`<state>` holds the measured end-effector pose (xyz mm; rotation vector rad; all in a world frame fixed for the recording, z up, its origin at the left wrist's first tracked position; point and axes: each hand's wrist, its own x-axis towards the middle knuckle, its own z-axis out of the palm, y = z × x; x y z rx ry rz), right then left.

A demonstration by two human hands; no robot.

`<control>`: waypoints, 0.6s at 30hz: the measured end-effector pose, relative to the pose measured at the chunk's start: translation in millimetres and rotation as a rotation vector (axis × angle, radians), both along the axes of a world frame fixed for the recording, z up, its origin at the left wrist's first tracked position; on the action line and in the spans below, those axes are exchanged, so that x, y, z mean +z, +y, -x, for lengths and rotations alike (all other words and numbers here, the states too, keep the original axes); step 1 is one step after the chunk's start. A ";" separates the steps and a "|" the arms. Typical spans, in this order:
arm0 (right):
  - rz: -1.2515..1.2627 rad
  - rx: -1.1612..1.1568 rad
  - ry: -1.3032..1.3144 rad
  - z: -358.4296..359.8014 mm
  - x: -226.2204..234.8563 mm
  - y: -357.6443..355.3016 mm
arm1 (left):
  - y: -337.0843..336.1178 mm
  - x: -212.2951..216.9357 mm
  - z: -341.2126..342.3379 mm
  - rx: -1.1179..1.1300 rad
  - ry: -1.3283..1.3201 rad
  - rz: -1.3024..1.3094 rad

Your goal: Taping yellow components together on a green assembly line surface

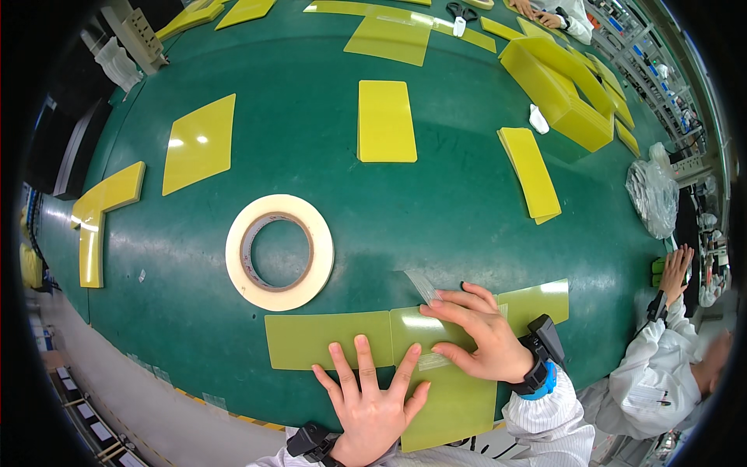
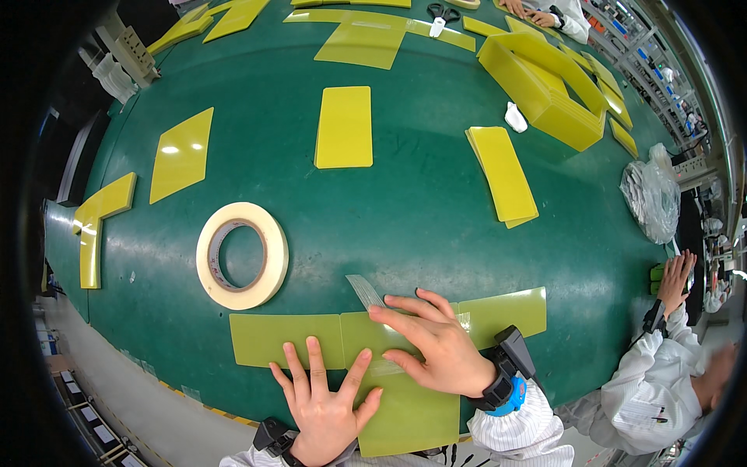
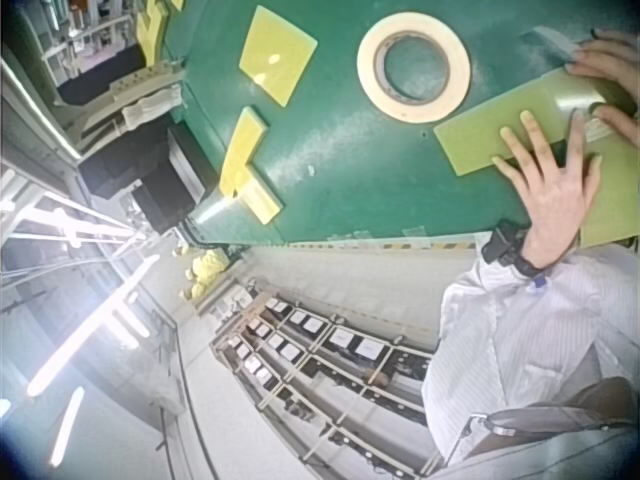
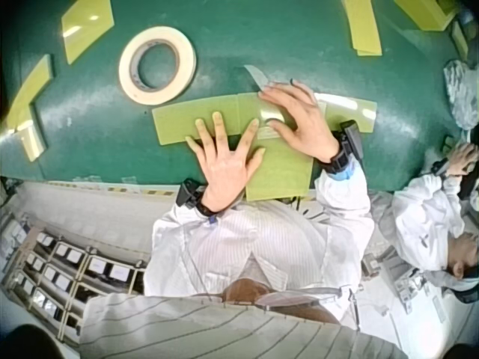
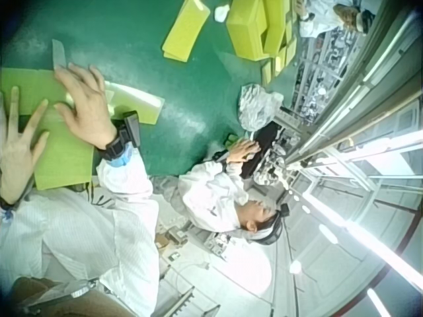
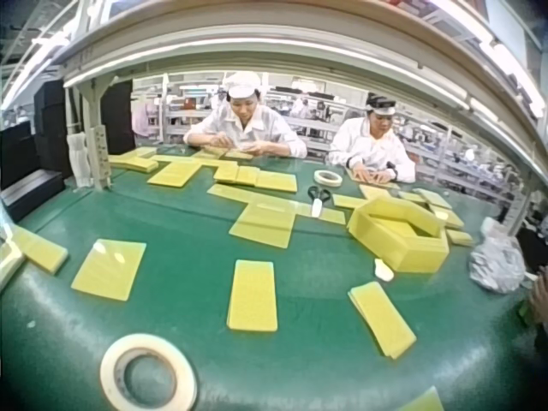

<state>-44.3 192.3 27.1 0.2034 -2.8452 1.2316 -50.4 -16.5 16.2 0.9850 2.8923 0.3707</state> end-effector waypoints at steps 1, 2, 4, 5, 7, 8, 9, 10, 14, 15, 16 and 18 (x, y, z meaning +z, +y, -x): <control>0.001 0.002 -0.001 0.4 0.1 -0.1 | -0.6 -1.2 -0.1 0.000 0.009 -0.019; 0.000 0.002 -0.003 0.4 0.4 -0.1 | -0.8 -2.1 -0.5 0.000 0.009 -0.020; -0.004 0.002 -0.002 -0.2 0.9 -0.2 | -1.4 -3.3 -1.2 0.001 0.029 0.003; -0.009 0.003 0.001 0.1 1.2 -0.1 | -1.1 -3.6 -1.0 0.004 0.033 0.001; -0.014 0.006 -0.001 0.6 1.5 -0.2 | 0.0 -3.9 -1.0 0.006 0.039 -0.052; -0.019 0.005 -0.007 0.9 1.6 0.0 | 0.1 -4.3 -1.0 0.009 0.045 -0.055; -0.023 0.008 -0.001 0.9 1.5 0.2 | 0.2 -4.7 -1.1 0.009 0.045 -0.062; -0.016 0.002 0.001 0.7 1.4 0.2 | 0.3 -5.0 -1.2 0.010 0.044 -0.069; 0.016 -0.022 -0.012 1.4 4.0 -2.1 | 0.1 -7.6 -1.4 0.013 0.053 -0.081; 0.015 -0.021 -0.013 1.5 4.1 -2.7 | -0.4 -8.4 -1.3 0.013 0.057 -0.084; 0.018 -0.022 -0.012 1.6 3.9 -2.9 | -0.8 -8.8 -1.4 0.013 0.060 -0.087; 0.020 -0.024 -0.013 1.8 3.5 -2.6 | -0.6 -8.7 -1.3 0.013 0.060 -0.087</control>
